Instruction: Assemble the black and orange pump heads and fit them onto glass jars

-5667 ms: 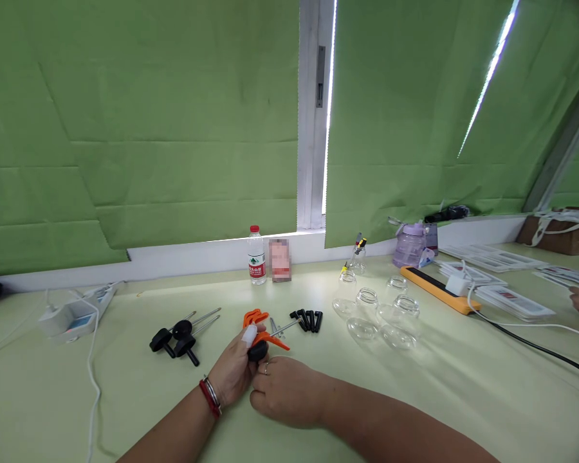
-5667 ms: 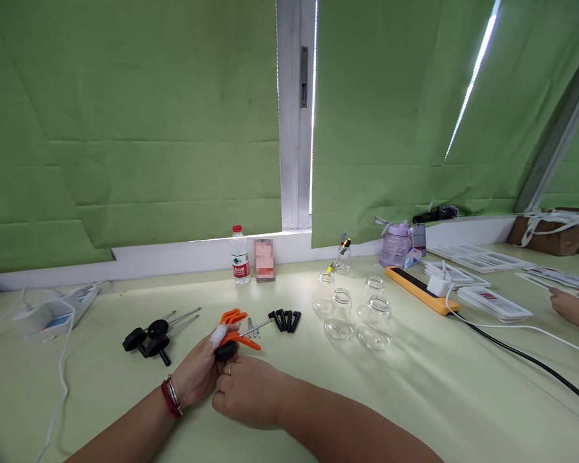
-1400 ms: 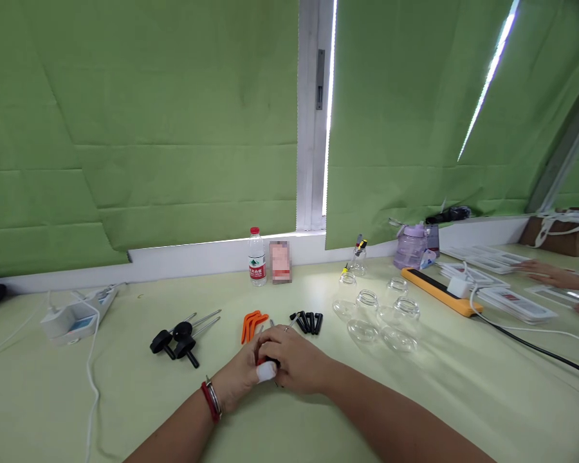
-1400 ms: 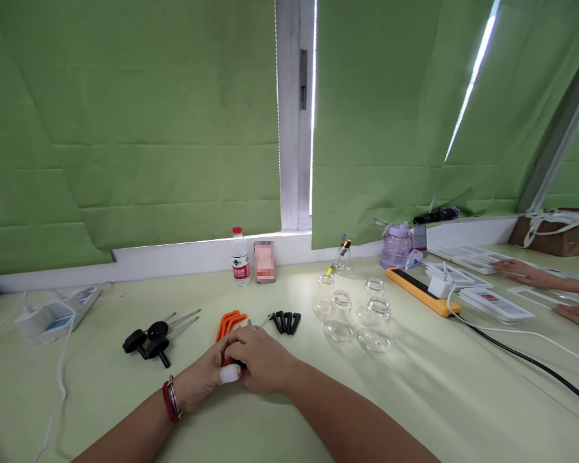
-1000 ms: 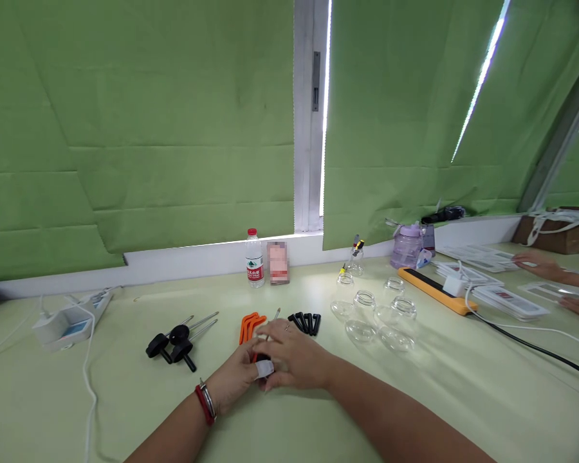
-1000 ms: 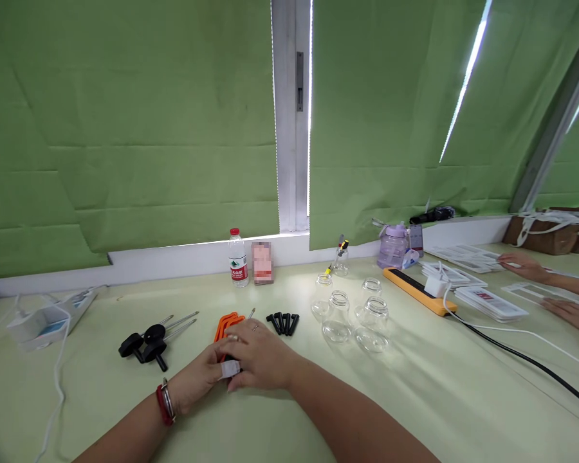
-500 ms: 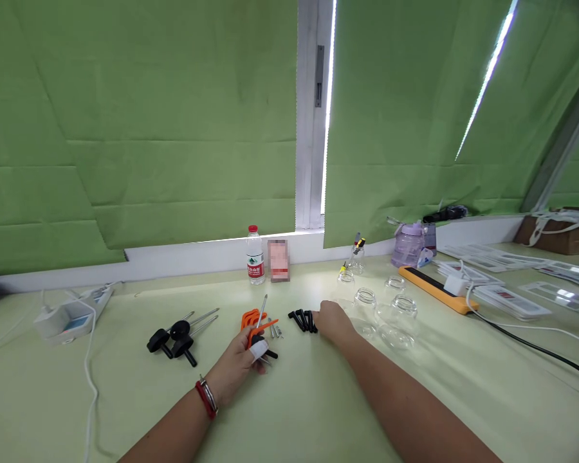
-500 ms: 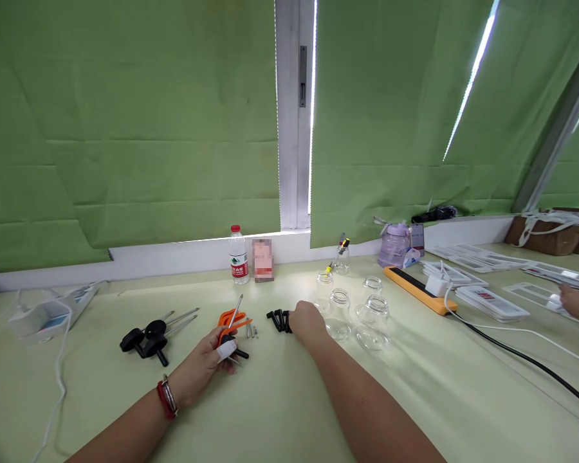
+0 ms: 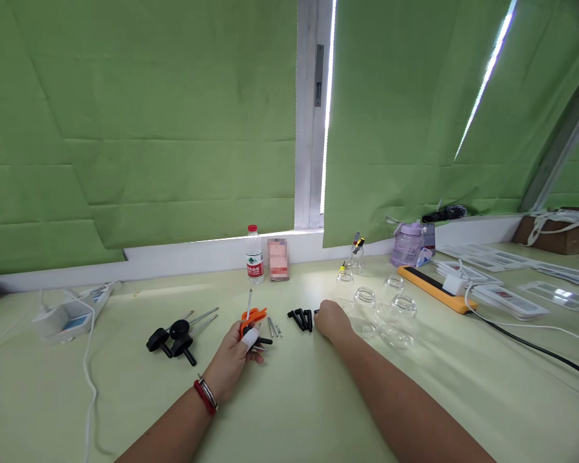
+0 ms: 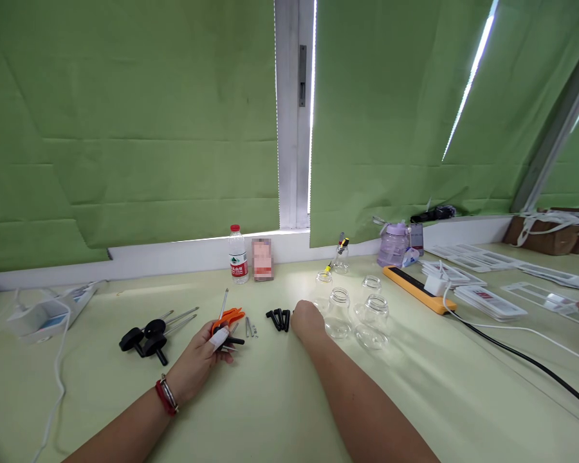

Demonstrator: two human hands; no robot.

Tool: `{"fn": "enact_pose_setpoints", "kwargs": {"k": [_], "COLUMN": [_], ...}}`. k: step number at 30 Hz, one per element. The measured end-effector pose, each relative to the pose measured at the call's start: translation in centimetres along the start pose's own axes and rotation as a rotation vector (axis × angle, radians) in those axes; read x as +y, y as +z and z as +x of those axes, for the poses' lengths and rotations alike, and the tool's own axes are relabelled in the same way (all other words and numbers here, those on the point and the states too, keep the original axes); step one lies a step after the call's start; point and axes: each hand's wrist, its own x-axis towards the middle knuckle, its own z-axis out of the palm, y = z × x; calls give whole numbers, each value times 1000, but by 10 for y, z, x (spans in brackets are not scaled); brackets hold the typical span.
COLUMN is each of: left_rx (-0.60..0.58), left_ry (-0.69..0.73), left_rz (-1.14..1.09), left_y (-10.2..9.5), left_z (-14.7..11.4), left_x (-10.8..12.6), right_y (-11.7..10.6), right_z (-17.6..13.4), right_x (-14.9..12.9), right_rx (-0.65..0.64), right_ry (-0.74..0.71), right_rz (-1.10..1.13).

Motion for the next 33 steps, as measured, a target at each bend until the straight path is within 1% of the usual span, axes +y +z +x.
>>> {"fn": "enact_pose_setpoints", "kwargs": {"k": [4, 8, 10, 12, 14, 15, 16, 18, 23, 28, 33], "left_rx": [20, 42, 46, 55, 59, 58, 55, 45, 23, -12, -3], "left_ry": [-6, -2, 11, 25, 35, 37, 37, 30, 5, 10, 37], "left_rz": [-26, -40, -49, -64, -83, -93, -103, -122, -142, -141, -32], "left_y": [1, 2, 2, 1, 1, 1, 0, -1, -2, -2, -2], "left_z": [-1, -2, -3, -3, -3, -3, -3, -2, -1, -2, -3], "left_x": [3, 7, 9, 10, 10, 9, 9, 8, 7, 6, 3], "right_y": [-7, -18, -20, -19, -15, -13, -10, -5, 1, 4, 11], "right_z": [-3, -17, -27, -36, -45, -48, -51, -56, -64, -67, -66], "right_x": [-3, -14, -21, -28, -34, -37, -39, -43, -47, -45, -43], "right_rx": [54, 126, 141, 142, 93, 53, 18, -27, -70, -60, -66], "right_ry": [-37, -172, -270, -438, -621, -688, -724, -745, -751, -768, -821], "right_rz": [-10, -6, 2, 9, 10, 6, 1, -7, 27, 137, 208]}}
